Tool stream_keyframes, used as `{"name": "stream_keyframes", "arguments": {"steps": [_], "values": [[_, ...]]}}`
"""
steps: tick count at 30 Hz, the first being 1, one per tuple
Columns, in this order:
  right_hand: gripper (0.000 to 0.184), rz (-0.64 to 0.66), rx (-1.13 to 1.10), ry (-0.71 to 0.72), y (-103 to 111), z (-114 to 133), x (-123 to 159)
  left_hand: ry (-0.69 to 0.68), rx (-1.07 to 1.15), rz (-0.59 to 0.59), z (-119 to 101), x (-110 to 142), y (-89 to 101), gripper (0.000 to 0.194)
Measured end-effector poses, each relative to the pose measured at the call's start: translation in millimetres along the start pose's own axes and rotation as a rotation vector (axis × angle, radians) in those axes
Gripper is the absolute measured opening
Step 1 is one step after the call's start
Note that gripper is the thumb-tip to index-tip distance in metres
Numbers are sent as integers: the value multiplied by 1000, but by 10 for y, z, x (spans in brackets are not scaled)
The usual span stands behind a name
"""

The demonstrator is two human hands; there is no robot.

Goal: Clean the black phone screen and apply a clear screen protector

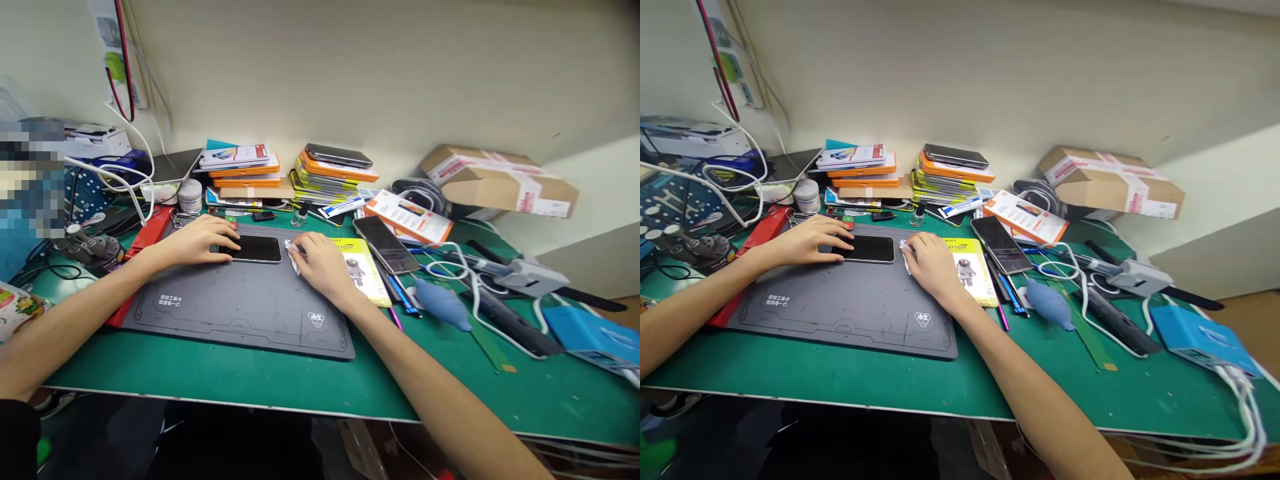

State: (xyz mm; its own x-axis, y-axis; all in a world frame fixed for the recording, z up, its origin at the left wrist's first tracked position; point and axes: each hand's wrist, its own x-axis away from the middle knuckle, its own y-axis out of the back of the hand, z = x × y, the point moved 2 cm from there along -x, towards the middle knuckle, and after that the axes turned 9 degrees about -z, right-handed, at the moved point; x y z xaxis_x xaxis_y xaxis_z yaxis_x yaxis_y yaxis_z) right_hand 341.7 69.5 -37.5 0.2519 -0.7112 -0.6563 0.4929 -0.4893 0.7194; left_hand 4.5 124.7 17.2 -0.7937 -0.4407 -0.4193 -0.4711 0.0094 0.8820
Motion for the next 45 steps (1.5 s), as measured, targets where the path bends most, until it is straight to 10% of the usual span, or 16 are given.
{"name": "stream_keyframes", "arguments": {"steps": [45], "values": [[44, 204, 46, 364, -8, 165, -27, -95, -371, 92, -45, 91, -39, 40]]}}
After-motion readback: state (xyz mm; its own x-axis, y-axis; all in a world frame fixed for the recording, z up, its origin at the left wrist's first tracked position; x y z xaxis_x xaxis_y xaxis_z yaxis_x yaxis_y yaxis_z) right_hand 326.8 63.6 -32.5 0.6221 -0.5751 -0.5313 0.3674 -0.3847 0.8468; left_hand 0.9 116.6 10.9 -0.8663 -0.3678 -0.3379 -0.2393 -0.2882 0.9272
